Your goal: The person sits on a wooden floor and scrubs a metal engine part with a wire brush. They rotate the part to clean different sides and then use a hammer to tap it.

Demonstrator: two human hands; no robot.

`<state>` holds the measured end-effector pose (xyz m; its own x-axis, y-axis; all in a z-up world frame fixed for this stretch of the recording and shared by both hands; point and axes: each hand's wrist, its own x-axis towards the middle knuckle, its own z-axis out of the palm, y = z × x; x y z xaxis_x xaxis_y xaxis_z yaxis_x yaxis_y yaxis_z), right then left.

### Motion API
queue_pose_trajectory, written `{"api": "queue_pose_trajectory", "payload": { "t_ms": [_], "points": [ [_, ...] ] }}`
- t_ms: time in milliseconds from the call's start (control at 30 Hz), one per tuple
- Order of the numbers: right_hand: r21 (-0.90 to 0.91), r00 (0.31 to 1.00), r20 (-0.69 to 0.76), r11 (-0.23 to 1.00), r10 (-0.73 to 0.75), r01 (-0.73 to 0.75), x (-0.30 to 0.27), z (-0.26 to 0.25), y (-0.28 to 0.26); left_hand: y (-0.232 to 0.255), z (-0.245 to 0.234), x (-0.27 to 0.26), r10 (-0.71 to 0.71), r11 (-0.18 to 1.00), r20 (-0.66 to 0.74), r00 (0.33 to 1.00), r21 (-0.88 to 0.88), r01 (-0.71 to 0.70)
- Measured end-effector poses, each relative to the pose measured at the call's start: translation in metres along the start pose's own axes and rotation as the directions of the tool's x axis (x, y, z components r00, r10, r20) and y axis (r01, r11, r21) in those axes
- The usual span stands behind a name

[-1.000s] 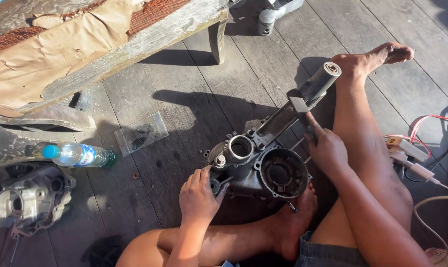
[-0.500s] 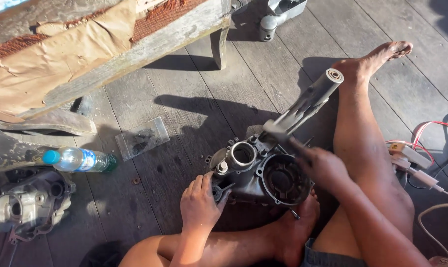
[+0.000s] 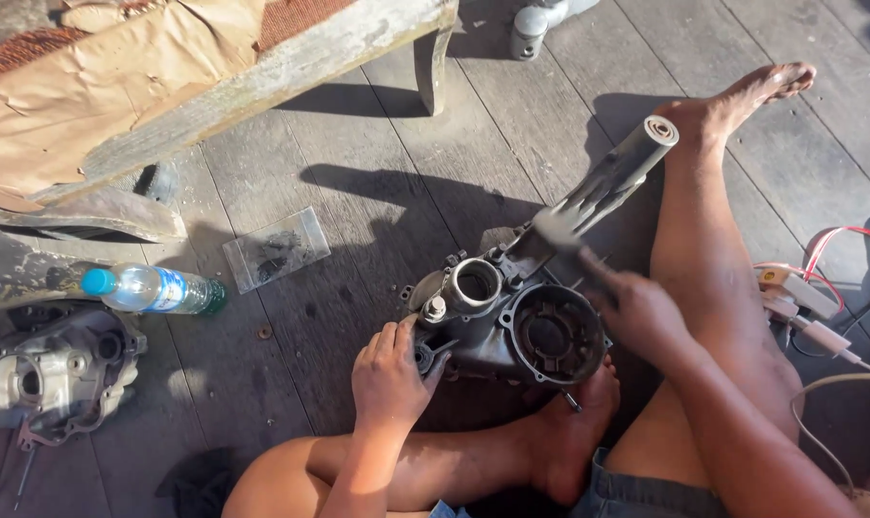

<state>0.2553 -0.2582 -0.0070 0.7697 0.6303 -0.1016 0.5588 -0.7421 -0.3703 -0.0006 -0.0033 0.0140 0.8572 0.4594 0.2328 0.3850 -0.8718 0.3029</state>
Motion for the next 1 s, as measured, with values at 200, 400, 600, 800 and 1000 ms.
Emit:
{"api": "queue_pose_trajectory", "payload": {
  "t_ms": [200,400,600,800,1000],
  "points": [
    [0.017,0.997,0.019,0.997,0.081,-0.081,0.005,-0.002,0.003,-0.003,0.01,-0.008,-0.008,1.0,0.001,1.0,0.016,0.008],
    [0.064,1.0,0.026,0.998,0.007,-0.008,0.008,0.004,-0.006,-0.005,0.008,0.0,-0.023,0.999,0.003,1.0,-0.025,0.023],
    [-0.112,0.996,-0.015,0.99,0.089,-0.09,0.002,0.009,-0.011,-0.006,0.01,-0.002,-0.031,1.0,0.04,0.999,-0.001,0.031],
    [-0.03,0.992,-0.097,0.996,0.084,-0.087,0.004,0.012,-0.006,0.001,0.006,-0.006,-0.032,0.999,0.027,0.999,-0.021,0.033],
    [-0.077,0.995,0.008,0.993,0.095,-0.095,0.014,0.016,-0.004,-0.005,0.013,-0.003,-0.053,0.998,0.055,0.997,-0.027,0.054]
  ]
}}
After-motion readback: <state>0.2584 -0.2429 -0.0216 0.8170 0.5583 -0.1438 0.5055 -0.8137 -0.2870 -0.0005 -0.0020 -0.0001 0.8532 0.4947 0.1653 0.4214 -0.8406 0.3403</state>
